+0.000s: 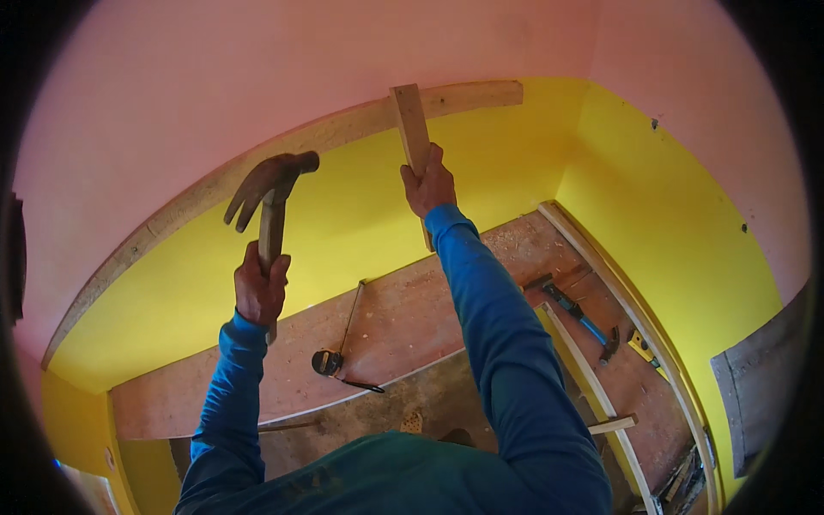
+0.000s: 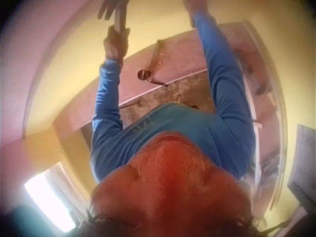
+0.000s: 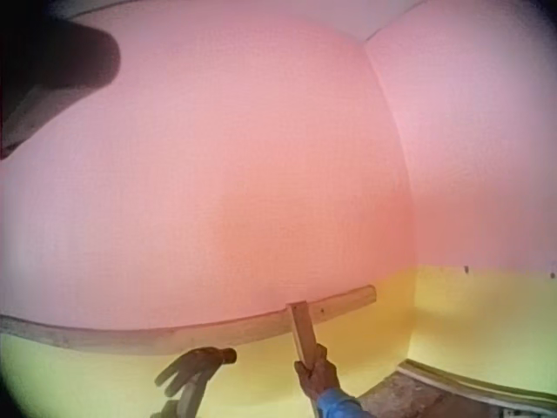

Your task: The person saws a piece of wood by hand and then hammers nails into wood pieces to assemble a frame.

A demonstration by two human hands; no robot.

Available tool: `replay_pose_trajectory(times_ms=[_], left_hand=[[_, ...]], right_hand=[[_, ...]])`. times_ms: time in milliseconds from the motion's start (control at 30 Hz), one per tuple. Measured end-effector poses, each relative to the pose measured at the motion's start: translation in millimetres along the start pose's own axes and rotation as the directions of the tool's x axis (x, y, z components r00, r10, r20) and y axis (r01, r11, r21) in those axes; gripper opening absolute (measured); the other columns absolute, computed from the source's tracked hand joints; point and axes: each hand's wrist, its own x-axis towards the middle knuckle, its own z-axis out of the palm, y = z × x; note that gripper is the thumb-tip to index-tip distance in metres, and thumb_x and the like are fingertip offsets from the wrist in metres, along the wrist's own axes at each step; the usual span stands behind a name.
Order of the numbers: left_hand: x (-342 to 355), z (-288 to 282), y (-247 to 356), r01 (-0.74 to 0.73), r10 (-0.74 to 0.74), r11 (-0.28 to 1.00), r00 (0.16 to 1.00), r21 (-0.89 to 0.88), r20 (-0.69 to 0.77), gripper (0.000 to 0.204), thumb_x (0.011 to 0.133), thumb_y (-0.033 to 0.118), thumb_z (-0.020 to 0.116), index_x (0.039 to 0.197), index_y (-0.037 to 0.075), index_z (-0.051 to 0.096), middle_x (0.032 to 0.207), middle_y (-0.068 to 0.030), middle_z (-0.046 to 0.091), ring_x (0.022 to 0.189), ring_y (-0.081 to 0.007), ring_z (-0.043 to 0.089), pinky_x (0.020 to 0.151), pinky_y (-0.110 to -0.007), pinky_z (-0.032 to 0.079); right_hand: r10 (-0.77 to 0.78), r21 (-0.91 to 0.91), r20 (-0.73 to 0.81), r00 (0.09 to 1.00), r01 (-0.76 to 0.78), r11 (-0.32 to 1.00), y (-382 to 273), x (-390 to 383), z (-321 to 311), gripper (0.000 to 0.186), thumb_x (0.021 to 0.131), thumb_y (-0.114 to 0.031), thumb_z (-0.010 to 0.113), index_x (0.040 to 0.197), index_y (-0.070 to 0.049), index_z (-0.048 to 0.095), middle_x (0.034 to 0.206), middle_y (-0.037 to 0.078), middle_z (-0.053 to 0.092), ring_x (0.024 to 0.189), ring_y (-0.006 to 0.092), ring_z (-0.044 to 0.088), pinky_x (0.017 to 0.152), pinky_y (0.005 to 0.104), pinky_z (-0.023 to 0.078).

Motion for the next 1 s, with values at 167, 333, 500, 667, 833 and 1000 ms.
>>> replay_pose_trajectory(times_ms=[167,333,500,667,833,1000], left_hand=[[44.1,21.8,6.3,-0.202,0.214,0.969,0.974,0.144,-0.07,0.029,0.07,0.016,0.057,0.09,0.0,0.044,0.062,-0.0195,0.052,0.055,-0.0331,0.053,0.049,-0.035,0.042],[62.4,40.3,31.1,-0.293,0.332,0.926,0.932,0.236,-0.145,0.03,0.068,0.016,0.058,0.089,0.001,0.043,0.068,-0.0185,0.053,0.059,-0.0337,0.053,0.052,-0.036,0.043],[77.0,51.6,18.6,-0.62,0.684,0.713,0.717,0.327,-0.133,0.033,0.067,0.019,0.059,0.091,0.003,0.043,0.071,-0.0169,0.054,0.059,-0.0347,0.053,0.052,-0.037,0.044],[107.5,69.3,47.2,-0.264,0.292,0.793,0.956,0.549,0.038,0.026,0.071,0.017,0.054,0.091,0.004,0.044,0.068,-0.0184,0.054,0.061,-0.0349,0.053,0.052,-0.038,0.044],[72.0,70.3,48.4,-0.488,0.462,0.873,0.812,0.019,-0.357,0.024,0.073,0.019,0.052,0.088,0.002,0.043,0.066,-0.0189,0.054,0.058,-0.0341,0.053,0.048,-0.037,0.044],[110.2,57.6,49.7,-0.248,0.285,0.818,0.958,0.519,0.009,0.027,0.073,0.023,0.052,0.085,0.003,0.041,0.063,-0.0202,0.053,0.057,-0.0367,0.052,0.048,-0.04,0.042]], right_hand=[[-0.071,-0.14,-0.043,0.997,0.065,0.988,8.9,13.7,15.7,0.051,0.07,-0.021,0.053,0.108,-0.002,0.025,0.085,0.025,0.051,0.078,0.0398,0.05,0.067,0.0421,0.042],[0.025,-0.127,0.049,0.999,-0.019,0.992,0.9,17.1,7.6,0.044,0.07,-0.021,0.052,0.103,-0.004,0.028,0.082,0.023,0.052,0.074,0.0392,0.05,0.065,0.0431,0.042],[-0.087,-0.126,0.071,0.994,0.096,0.987,1.2,18.5,8.1,0.041,0.07,-0.021,0.052,0.1,-0.005,0.03,0.078,0.021,0.052,0.071,0.0378,0.051,0.063,0.044,0.042],[-0.056,-0.118,0.156,0.986,0.075,0.99,12.4,18.8,-2.4,0.039,0.07,-0.021,0.051,0.099,-0.005,0.03,0.078,0.02,0.052,0.07,0.0367,0.052,0.061,0.0433,0.042],[-0.085,-0.105,0.146,0.986,0.101,0.989,12.0,19.9,5.8,0.039,0.07,-0.021,0.051,0.099,-0.006,0.031,0.077,0.018,0.052,0.069,0.0363,0.052,0.061,0.043,0.042],[-0.128,-0.054,0.128,0.984,0.135,0.989,17.0,27.2,6.2,0.04,0.069,-0.022,0.052,0.1,-0.008,0.03,0.081,0.02,0.05,0.07,0.0373,0.051,0.06,0.0433,0.042]])
